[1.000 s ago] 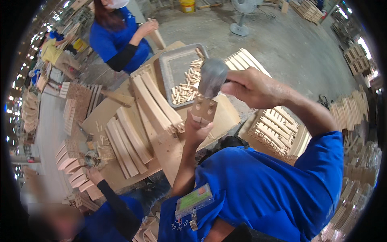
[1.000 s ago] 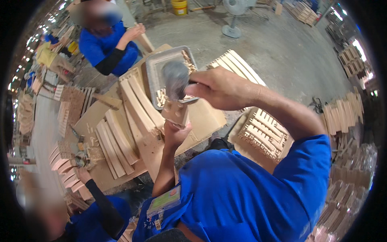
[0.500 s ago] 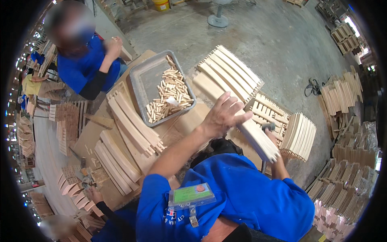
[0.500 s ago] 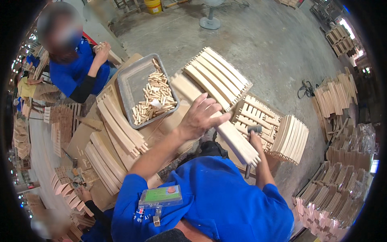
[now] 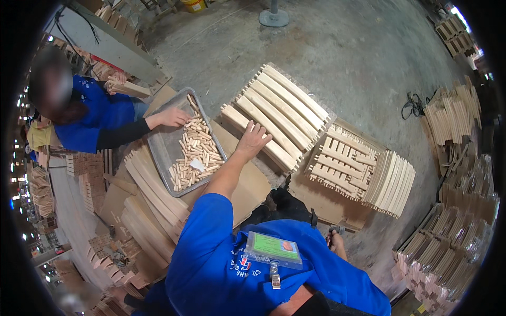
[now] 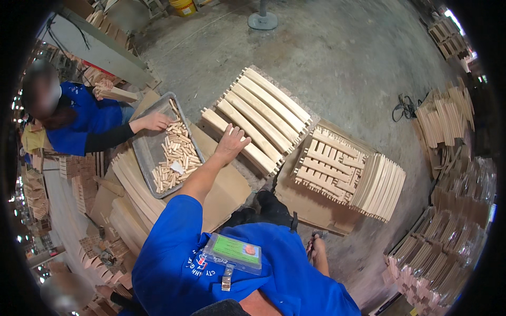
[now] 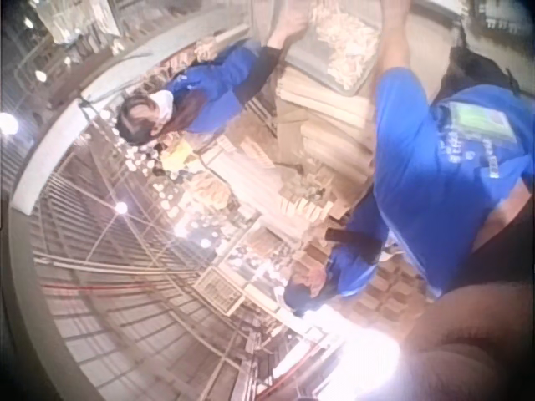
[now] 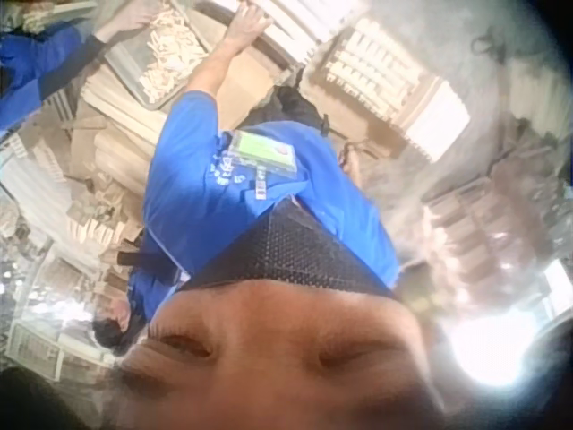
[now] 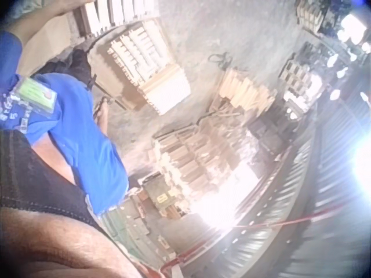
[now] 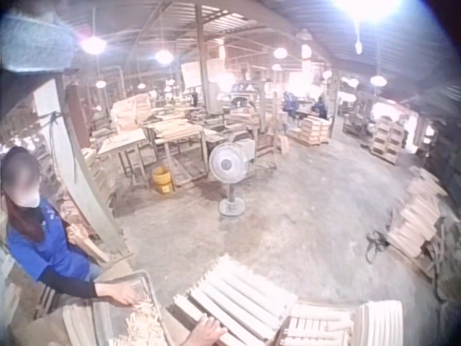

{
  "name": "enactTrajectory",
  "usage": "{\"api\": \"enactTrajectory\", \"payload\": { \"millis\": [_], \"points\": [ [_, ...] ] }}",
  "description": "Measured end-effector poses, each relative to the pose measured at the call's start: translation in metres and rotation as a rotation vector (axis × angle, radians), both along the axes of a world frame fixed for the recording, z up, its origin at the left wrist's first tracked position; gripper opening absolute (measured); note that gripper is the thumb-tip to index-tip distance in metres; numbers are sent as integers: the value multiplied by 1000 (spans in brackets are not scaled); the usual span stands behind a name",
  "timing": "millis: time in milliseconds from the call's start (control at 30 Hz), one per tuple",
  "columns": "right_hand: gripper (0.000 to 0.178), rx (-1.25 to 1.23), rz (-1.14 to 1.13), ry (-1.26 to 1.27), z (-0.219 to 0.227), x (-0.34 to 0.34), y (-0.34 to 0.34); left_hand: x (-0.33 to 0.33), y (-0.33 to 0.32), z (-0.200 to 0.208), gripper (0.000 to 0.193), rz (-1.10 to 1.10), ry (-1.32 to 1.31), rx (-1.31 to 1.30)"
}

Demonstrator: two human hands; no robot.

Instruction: The person inserts small wooden dowels into pre-drilled holes on long wooden slats using a hammer. They pick up a slat, align the dowels, and tap them into place, then place the finished slat on a stack. The process is repeated continuously throughout the clip.

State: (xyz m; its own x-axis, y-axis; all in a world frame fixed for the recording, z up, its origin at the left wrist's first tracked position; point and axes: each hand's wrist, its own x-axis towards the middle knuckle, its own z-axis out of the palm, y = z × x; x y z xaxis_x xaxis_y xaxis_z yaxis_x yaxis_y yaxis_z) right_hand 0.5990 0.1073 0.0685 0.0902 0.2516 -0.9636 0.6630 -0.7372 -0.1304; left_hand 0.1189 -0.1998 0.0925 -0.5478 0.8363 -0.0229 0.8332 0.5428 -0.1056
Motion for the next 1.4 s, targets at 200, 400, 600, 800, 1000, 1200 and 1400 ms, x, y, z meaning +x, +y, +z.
{"api": "enactTrajectory", "payload": {
  "millis": [200,400,600,800,1000,1200,1400],
  "points": [
    [38,-92,62,46,3,-32,12,9,14,-31,42,145,24,-43],
    [38,-47,200,127,1,-72,24,44,8,-43,67,566,-52,330],
    [35,-47,259,90,-7,-96,29,47,54,-51,63,1736,-808,802],
    [35,-91,308,105,-13,-108,31,15,46,-58,54,1531,-950,878],
    [34,-62,514,80,-10,-110,26,40,30,-39,39,1293,-911,672],
    [34,-89,694,96,-37,-142,22,123,-33,79,29,975,-707,1381],
    [35,-81,824,150,-38,-165,6,178,-261,120,31,1758,288,1201]
  ]
}}
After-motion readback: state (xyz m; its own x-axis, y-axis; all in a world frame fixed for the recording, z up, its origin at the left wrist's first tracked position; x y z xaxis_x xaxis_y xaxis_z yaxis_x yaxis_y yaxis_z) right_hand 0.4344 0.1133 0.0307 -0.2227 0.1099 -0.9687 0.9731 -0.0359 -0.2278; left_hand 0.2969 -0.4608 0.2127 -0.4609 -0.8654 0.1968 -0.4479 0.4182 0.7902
